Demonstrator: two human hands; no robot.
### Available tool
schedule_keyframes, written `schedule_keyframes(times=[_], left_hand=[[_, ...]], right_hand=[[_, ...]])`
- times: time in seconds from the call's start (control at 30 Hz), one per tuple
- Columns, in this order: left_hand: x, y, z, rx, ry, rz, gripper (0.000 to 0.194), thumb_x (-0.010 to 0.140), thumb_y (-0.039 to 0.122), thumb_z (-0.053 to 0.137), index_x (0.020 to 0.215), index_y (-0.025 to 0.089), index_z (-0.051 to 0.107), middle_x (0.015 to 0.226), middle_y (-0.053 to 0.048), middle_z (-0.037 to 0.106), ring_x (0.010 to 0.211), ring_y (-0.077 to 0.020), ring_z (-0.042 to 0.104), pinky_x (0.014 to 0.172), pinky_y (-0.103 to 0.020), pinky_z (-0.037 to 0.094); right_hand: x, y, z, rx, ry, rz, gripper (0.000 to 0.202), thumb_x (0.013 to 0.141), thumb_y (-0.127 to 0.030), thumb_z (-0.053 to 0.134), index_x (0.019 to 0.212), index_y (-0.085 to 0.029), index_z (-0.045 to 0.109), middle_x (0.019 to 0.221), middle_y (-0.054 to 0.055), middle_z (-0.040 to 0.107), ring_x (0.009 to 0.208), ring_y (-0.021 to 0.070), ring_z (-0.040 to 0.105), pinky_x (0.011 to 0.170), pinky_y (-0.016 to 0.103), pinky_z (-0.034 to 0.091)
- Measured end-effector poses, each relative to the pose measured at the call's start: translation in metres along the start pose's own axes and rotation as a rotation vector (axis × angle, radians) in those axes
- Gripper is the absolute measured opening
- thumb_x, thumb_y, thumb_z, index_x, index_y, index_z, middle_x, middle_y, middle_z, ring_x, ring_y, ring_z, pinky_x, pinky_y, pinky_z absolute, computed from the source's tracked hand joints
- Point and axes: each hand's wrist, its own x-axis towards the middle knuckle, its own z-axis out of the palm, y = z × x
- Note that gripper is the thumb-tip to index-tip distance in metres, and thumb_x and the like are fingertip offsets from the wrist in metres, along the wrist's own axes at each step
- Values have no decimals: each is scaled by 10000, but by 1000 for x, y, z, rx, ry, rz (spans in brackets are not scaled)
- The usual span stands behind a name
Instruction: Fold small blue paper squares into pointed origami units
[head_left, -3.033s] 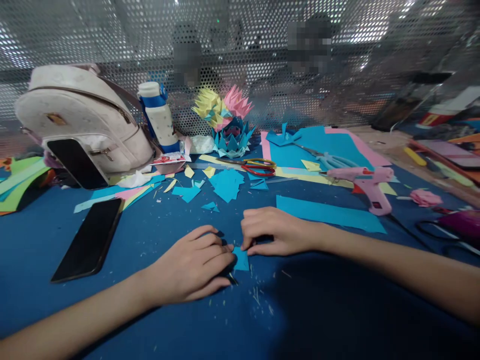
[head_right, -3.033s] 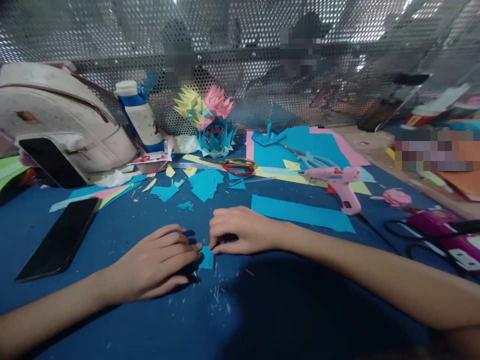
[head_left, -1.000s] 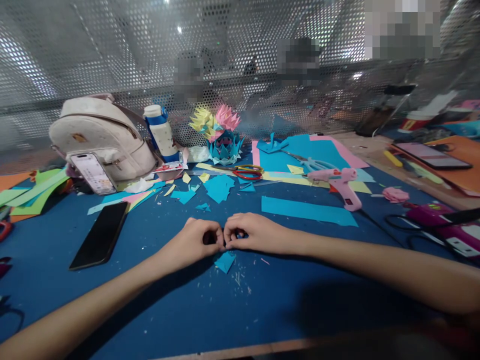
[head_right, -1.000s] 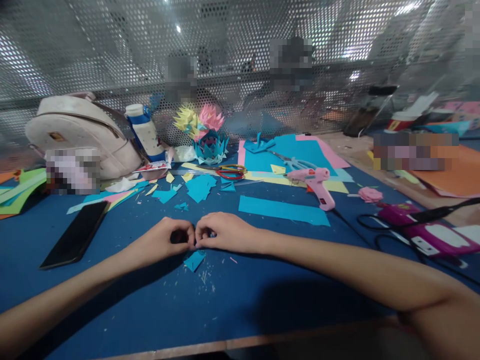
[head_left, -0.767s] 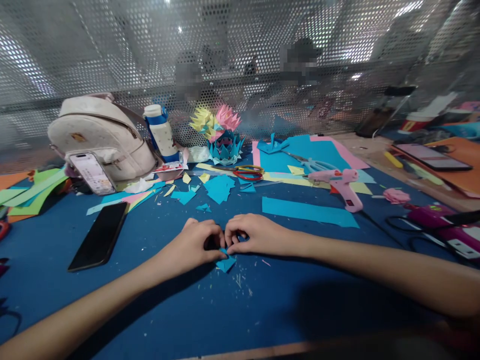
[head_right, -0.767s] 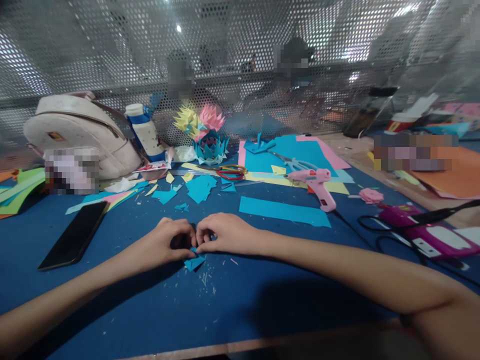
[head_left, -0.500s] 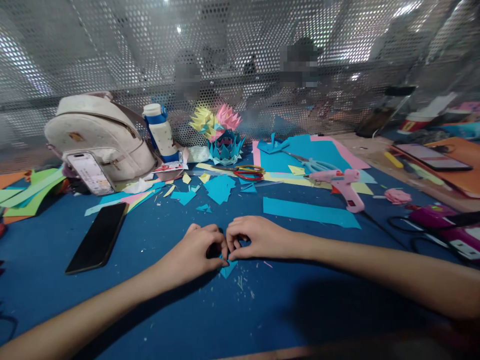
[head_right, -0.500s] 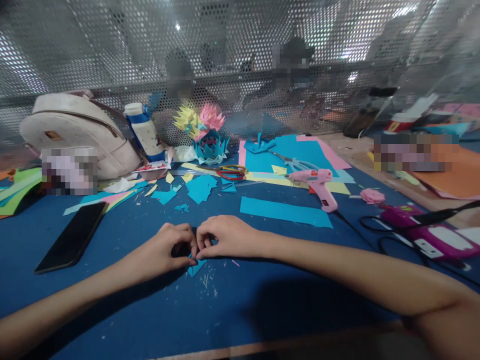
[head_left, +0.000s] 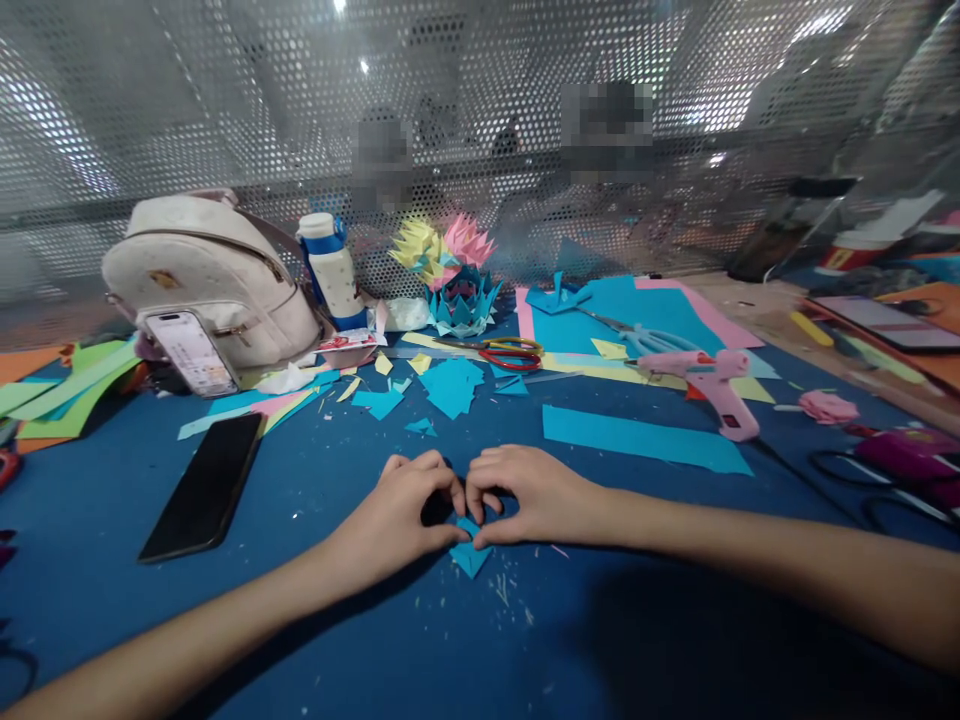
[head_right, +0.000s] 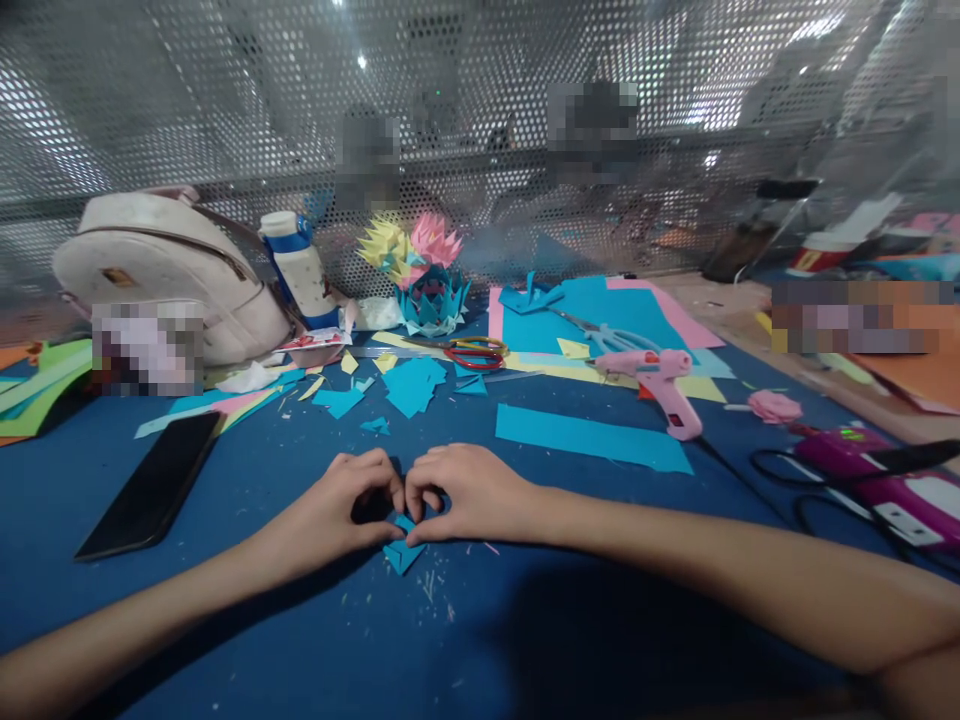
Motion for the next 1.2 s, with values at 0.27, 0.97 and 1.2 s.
schedule_keyframes(times=[0.27,0.97,1.2], left_hand=[[-2,4,3,-56,38,-33,77,799,153,697,790,204,641,735,43,640,791,-169,550,797,-323,334],[4,2,0,-137,256,-45,164,884,294,602,754,206,651,781,17,693,763,-170,592,874,-358,406],[6,0,0,-243,274,-60,184,865,294,575,734,186,645,749,-7,692,716,-161,616,676,-264,450]], right_hand=[[0,-5,-3,36,-24,-2,144,809,-308,757,803,-193,671,749,-23,635,790,142,575,714,256,404],[1,-6,1,146,107,179,129,858,-293,650,881,-182,711,728,-4,656,644,111,543,598,221,356],[1,-5,1,198,131,194,127,858,-290,658,858,-172,705,647,-23,614,598,100,514,574,215,343]])
